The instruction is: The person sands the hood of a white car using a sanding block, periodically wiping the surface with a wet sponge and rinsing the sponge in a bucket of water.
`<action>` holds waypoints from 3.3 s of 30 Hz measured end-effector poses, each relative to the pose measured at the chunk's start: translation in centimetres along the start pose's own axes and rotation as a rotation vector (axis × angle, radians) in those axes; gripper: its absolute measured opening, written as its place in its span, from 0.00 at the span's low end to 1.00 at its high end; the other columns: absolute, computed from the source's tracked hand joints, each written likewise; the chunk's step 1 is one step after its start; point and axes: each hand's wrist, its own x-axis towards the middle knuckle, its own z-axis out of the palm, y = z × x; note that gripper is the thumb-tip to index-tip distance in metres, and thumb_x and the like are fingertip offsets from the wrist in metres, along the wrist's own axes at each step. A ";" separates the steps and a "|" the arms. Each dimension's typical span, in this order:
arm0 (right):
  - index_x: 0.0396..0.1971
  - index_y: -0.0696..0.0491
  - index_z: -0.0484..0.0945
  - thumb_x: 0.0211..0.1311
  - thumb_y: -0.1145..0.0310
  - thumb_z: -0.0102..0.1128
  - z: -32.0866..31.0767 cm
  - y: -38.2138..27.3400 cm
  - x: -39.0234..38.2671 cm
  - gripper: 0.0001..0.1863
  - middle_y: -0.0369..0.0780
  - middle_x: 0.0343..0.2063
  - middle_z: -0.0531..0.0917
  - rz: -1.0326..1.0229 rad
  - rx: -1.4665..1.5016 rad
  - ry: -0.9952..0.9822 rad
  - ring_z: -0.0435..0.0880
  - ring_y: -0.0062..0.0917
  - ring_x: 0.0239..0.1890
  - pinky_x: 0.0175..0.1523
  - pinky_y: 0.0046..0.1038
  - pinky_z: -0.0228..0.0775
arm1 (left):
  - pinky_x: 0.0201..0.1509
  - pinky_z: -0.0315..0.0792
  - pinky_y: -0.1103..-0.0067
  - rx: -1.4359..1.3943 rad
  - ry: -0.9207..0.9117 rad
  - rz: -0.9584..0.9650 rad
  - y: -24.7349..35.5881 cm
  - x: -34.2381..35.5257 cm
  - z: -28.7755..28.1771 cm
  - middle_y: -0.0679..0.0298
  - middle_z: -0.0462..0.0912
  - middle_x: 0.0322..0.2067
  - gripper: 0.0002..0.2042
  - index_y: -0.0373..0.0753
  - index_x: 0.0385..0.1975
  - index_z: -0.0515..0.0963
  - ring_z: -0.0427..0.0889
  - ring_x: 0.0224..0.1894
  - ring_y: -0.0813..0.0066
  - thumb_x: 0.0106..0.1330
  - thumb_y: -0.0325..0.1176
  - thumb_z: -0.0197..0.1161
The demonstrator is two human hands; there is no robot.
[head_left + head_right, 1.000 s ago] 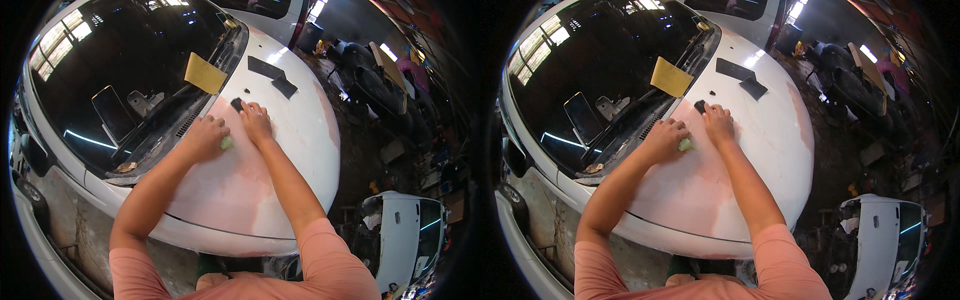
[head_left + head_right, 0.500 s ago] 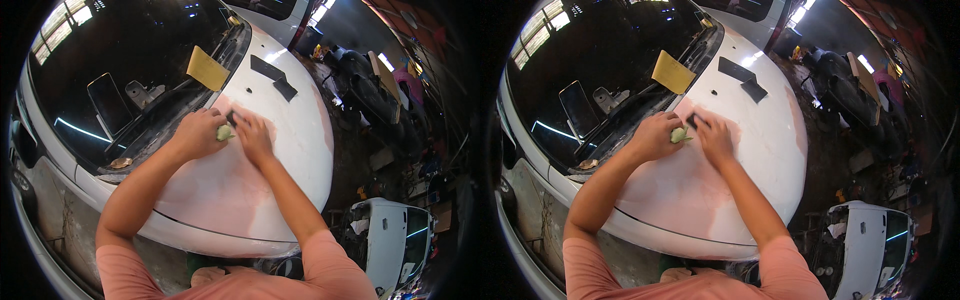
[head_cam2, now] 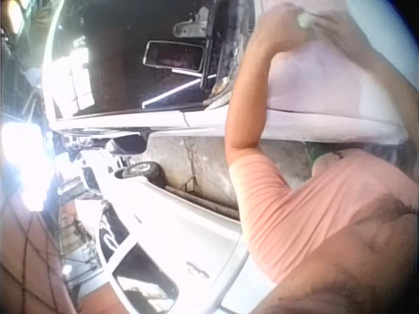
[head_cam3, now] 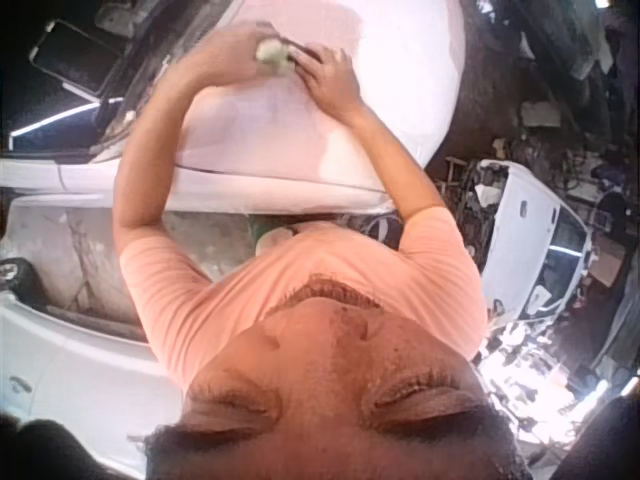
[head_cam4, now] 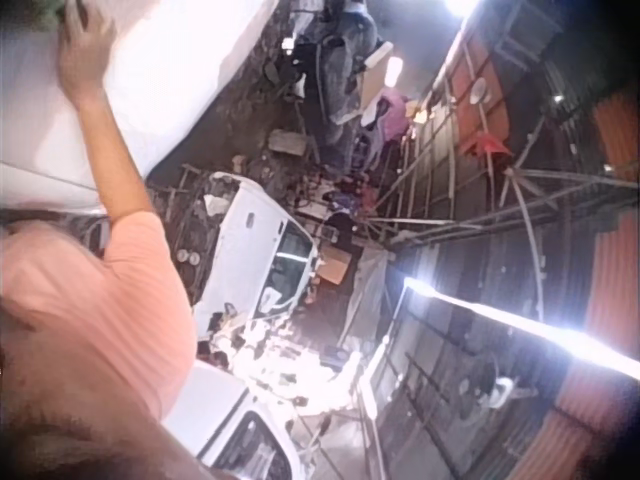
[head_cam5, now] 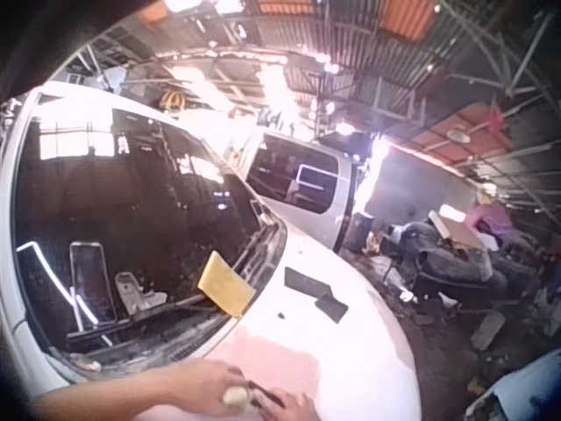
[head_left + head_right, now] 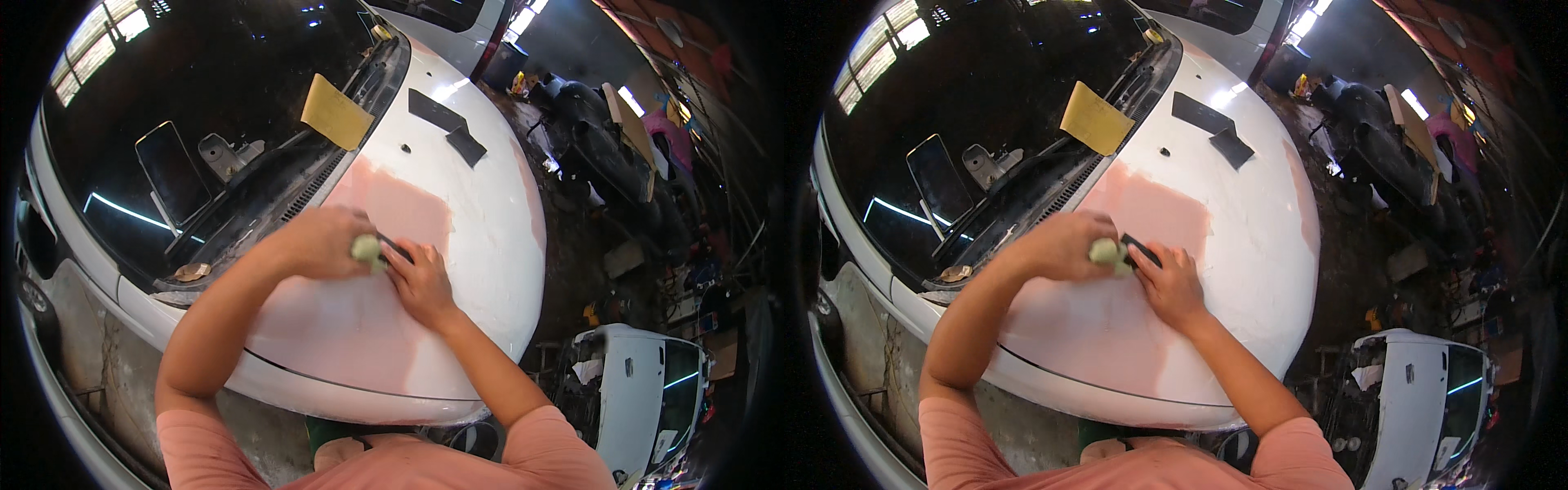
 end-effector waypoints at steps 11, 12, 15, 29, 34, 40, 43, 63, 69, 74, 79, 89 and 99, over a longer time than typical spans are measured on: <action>0.61 0.46 0.84 0.75 0.62 0.59 0.6 1.0 2.2 0.18 0.42 0.56 0.82 0.081 0.041 -0.064 0.78 0.44 0.55 0.64 0.44 0.71 | 0.61 0.76 0.64 0.171 -0.166 0.151 -0.1 -0.8 1.3 0.60 0.86 0.48 0.16 0.44 0.41 0.88 0.82 0.55 0.57 0.56 0.44 0.75; 0.61 0.45 0.84 0.75 0.62 0.59 -0.4 -0.2 0.0 0.18 0.42 0.55 0.82 0.064 0.053 -0.080 0.78 0.45 0.54 0.63 0.44 0.72 | 0.61 0.76 0.64 0.197 -0.166 0.150 0.0 -1.2 1.1 0.60 0.86 0.47 0.16 0.44 0.41 0.88 0.82 0.55 0.57 0.56 0.44 0.75; 0.61 0.44 0.84 0.74 0.62 0.60 0.2 3.3 2.4 0.18 0.42 0.55 0.81 0.036 0.015 -0.027 0.78 0.44 0.53 0.63 0.44 0.72 | 0.60 0.76 0.64 0.186 -0.199 0.136 1.0 0.2 1.0 0.60 0.86 0.47 0.16 0.44 0.41 0.88 0.82 0.55 0.56 0.56 0.44 0.75; 0.60 0.47 0.83 0.77 0.63 0.55 1.9 7.1 7.9 0.17 0.43 0.55 0.83 -0.001 -0.109 0.006 0.79 0.48 0.52 0.60 0.49 0.73 | 0.58 0.78 0.64 0.209 -0.101 0.029 -0.3 0.5 0.0 0.59 0.87 0.47 0.18 0.42 0.44 0.88 0.83 0.54 0.55 0.55 0.42 0.74; 0.62 0.43 0.83 0.74 0.62 0.61 2.7 3.4 5.6 0.19 0.41 0.56 0.81 0.059 -0.071 0.011 0.78 0.45 0.55 0.63 0.47 0.72 | 0.60 0.77 0.64 0.197 -0.102 -0.013 -1.2 -0.6 -0.1 0.59 0.87 0.48 0.18 0.42 0.45 0.88 0.82 0.56 0.56 0.57 0.43 0.75; 0.61 0.41 0.84 0.76 0.62 0.58 0.9 8.1 5.2 0.18 0.42 0.57 0.82 -0.093 -0.131 0.031 0.79 0.46 0.53 0.58 0.46 0.75 | 0.60 0.77 0.65 0.198 -0.116 0.022 0.0 0.7 0.5 0.60 0.87 0.47 0.17 0.42 0.45 0.88 0.82 0.56 0.57 0.58 0.43 0.75; 0.62 0.43 0.83 0.77 0.61 0.56 1.9 9.2 8.5 0.18 0.40 0.55 0.82 0.126 -0.176 0.005 0.79 0.45 0.53 0.60 0.46 0.73 | 0.59 0.78 0.65 0.176 -0.064 0.039 -0.4 0.6 1.0 0.60 0.87 0.47 0.17 0.42 0.43 0.88 0.82 0.55 0.57 0.58 0.43 0.75; 0.62 0.41 0.83 0.75 0.62 0.58 0.4 7.8 3.8 0.19 0.41 0.55 0.81 0.006 -0.130 0.021 0.80 0.44 0.51 0.61 0.48 0.72 | 0.60 0.77 0.65 0.230 -0.105 0.066 -0.4 0.5 0.6 0.58 0.86 0.47 0.17 0.42 0.43 0.88 0.81 0.55 0.56 0.57 0.43 0.75; 0.62 0.41 0.84 0.75 0.61 0.58 1.8 5.0 2.0 0.19 0.41 0.55 0.81 0.168 -0.132 0.011 0.78 0.43 0.56 0.63 0.48 0.71 | 0.60 0.77 0.64 0.203 -0.107 0.031 -1.0 0.2 0.1 0.58 0.86 0.47 0.17 0.42 0.43 0.88 0.81 0.55 0.56 0.56 0.42 0.76; 0.62 0.42 0.84 0.75 0.61 0.59 -0.7 4.6 0.9 0.19 0.41 0.54 0.83 0.134 -0.107 0.005 0.79 0.44 0.55 0.63 0.48 0.71 | 0.60 0.77 0.63 0.218 -0.023 0.134 -0.9 0.8 1.3 0.59 0.86 0.48 0.17 0.42 0.43 0.87 0.82 0.55 0.55 0.56 0.43 0.77; 0.61 0.44 0.83 0.74 0.61 0.58 0.3 8.2 6.1 0.19 0.43 0.55 0.82 0.428 -0.130 0.032 0.79 0.45 0.56 0.64 0.48 0.69 | 0.64 0.75 0.63 0.180 0.064 0.135 -0.1 1.9 2.9 0.58 0.84 0.55 0.19 0.44 0.46 0.87 0.80 0.60 0.54 0.56 0.43 0.78; 0.58 0.42 0.85 0.73 0.61 0.58 0.1 8.6 5.9 0.17 0.39 0.50 0.84 0.396 -0.118 0.117 0.79 0.42 0.51 0.61 0.45 0.71 | 0.62 0.74 0.62 0.284 -0.048 0.108 0.9 2.3 2.7 0.62 0.83 0.51 0.18 0.45 0.43 0.84 0.81 0.58 0.56 0.54 0.40 0.78; 0.64 0.42 0.83 0.68 0.59 0.67 1.3 3.7 1.2 0.24 0.41 0.60 0.80 0.303 -0.164 0.039 0.76 0.41 0.58 0.64 0.49 0.68 | 0.54 0.79 0.63 0.224 0.205 -0.019 0.3 2.3 2.5 0.61 0.86 0.45 0.14 0.42 0.39 0.82 0.85 0.51 0.56 0.54 0.35 0.76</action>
